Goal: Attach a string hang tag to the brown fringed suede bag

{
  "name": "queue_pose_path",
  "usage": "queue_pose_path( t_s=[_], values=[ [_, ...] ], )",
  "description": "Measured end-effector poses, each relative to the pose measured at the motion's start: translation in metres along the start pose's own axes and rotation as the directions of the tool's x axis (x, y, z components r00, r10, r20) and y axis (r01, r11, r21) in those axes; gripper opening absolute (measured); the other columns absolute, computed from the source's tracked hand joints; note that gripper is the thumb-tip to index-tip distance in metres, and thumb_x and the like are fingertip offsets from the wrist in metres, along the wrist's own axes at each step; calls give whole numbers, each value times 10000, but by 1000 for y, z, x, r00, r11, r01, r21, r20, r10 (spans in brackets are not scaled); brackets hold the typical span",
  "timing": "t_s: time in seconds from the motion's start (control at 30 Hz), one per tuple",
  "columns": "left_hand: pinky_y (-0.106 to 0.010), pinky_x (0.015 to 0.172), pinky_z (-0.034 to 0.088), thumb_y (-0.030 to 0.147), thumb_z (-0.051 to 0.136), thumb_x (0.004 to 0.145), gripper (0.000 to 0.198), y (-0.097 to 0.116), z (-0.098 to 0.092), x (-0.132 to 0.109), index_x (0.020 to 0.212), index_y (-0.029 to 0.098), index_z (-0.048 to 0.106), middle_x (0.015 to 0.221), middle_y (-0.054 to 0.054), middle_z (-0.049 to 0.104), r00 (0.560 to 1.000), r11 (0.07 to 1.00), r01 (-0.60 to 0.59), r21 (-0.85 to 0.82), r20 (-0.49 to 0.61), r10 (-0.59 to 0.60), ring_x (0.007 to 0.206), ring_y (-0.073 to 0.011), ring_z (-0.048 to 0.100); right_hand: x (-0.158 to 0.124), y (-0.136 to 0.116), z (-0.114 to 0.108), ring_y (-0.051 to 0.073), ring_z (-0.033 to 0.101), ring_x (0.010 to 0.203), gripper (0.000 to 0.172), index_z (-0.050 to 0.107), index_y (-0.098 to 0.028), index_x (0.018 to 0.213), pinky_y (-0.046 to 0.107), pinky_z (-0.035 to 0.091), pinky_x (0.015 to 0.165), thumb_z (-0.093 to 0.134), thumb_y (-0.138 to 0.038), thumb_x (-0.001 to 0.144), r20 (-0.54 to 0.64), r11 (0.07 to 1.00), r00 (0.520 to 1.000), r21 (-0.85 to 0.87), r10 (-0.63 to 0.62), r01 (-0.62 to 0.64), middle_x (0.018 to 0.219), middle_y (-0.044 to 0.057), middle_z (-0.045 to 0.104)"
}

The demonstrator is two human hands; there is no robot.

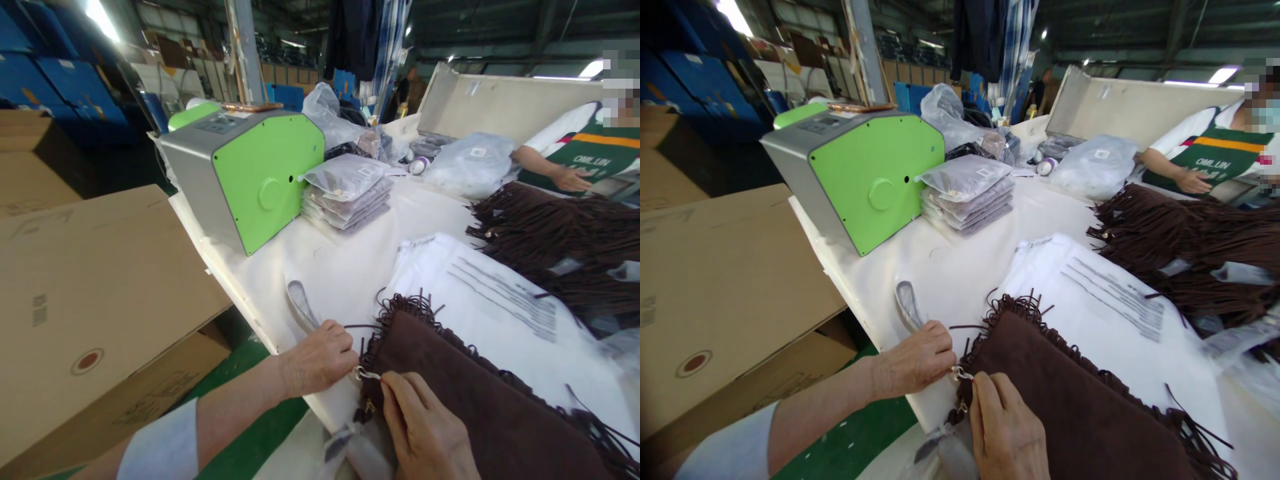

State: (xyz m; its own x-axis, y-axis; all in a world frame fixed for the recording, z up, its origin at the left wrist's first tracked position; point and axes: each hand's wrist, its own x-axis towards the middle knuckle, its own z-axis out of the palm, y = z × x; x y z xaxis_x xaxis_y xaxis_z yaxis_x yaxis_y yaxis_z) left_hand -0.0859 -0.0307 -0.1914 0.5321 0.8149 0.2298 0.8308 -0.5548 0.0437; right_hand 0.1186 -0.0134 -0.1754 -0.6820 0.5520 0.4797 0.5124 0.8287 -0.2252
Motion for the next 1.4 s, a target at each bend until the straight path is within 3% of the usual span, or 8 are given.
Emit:
queue_pose_path(
  t_s=[0.23,0.5,0.67,1.2,1.4],
  values=[
    [-325,775,338,94,499,825,118,-7,-8,6,735,167,477,721,-14,495,992,996,-90,20,-87,91,724,-168,422,3,2,1,116,573,645,190,559,-152,995,187,470,578,402,-175,891,85,999,995,8,-48,47,763,49,583],
    [-336,801,341,80,494,819,115,-10,-13,7,738,162,496,721,-19,511,987,993,-110,38,-117,114,710,-171,429,8,0,4,117,575,642,177,576,-143,969,199,464,577,425,-175,883,52,996,995,-30,-80,82,757,44,590],
    [-335,803,340,91,510,812,106,-9,-11,6,736,162,495,717,-14,510,983,993,-112,32,-140,115,702,-169,427,11,2,1,112,574,636,181,587,-126,933,196,463,593,417,-166,885,-36,995,996,-66,-78,76,742,47,594],
    [-336,819,328,72,529,786,111,-11,-9,7,747,169,492,718,-5,520,986,994,-111,16,-122,112,719,-166,449,5,-2,8,108,562,590,148,532,-167,961,182,459,532,445,-117,852,161,980,975,151,-152,128,712,23,556],
    [-332,830,325,74,535,788,118,-11,-8,7,735,169,490,717,-5,520,987,995,-102,6,-127,102,714,-164,444,7,1,4,94,555,599,139,517,-174,972,173,462,565,439,-129,867,154,967,987,254,-55,14,746,25,556]
  ],
)
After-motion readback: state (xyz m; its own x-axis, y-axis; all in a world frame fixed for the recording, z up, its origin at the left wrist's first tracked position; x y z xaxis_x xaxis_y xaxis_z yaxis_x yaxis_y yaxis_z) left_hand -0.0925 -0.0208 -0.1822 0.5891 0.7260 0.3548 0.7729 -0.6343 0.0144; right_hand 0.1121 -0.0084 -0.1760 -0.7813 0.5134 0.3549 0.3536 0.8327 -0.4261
